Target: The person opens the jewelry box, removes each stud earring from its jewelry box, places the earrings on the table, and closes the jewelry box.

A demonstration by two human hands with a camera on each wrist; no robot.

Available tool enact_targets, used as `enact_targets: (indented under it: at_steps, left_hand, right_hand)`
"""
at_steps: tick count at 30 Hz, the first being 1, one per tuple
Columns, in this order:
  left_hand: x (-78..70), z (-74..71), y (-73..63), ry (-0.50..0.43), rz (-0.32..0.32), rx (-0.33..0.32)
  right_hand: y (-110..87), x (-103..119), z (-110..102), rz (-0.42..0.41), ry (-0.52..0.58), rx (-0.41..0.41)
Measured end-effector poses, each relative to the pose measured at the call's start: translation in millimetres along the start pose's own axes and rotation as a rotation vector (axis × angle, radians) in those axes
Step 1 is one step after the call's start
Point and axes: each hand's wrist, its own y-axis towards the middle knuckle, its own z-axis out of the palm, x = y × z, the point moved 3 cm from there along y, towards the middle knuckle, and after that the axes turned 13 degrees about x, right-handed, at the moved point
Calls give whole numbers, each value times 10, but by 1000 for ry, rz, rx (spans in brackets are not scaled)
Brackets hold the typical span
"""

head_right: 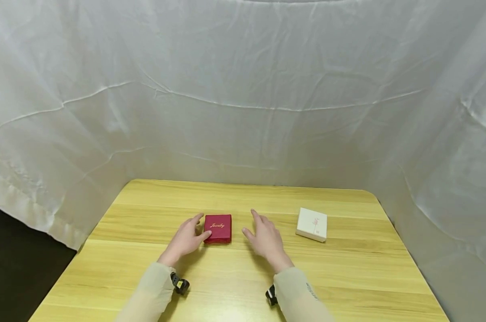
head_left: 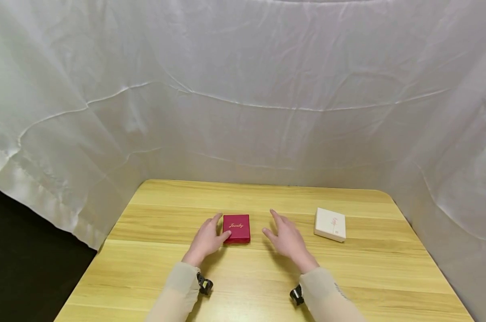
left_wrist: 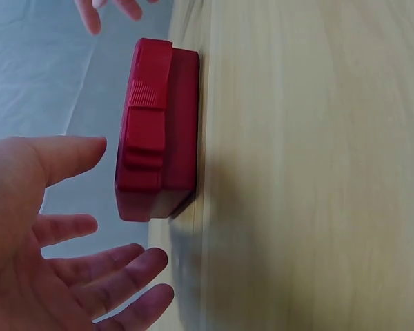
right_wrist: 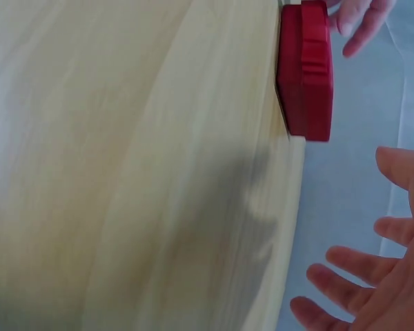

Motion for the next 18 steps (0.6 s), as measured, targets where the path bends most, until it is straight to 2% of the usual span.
enact_targets:
  at_steps: [11, 18]
  left_hand:
    - [-53, 74, 69, -53, 47, 14]
    - [-46, 88, 60, -91, 63, 18]
  right_hand:
    - [119, 166, 196, -52, 96, 24]
    - [169, 282, 312, -65, 90, 39]
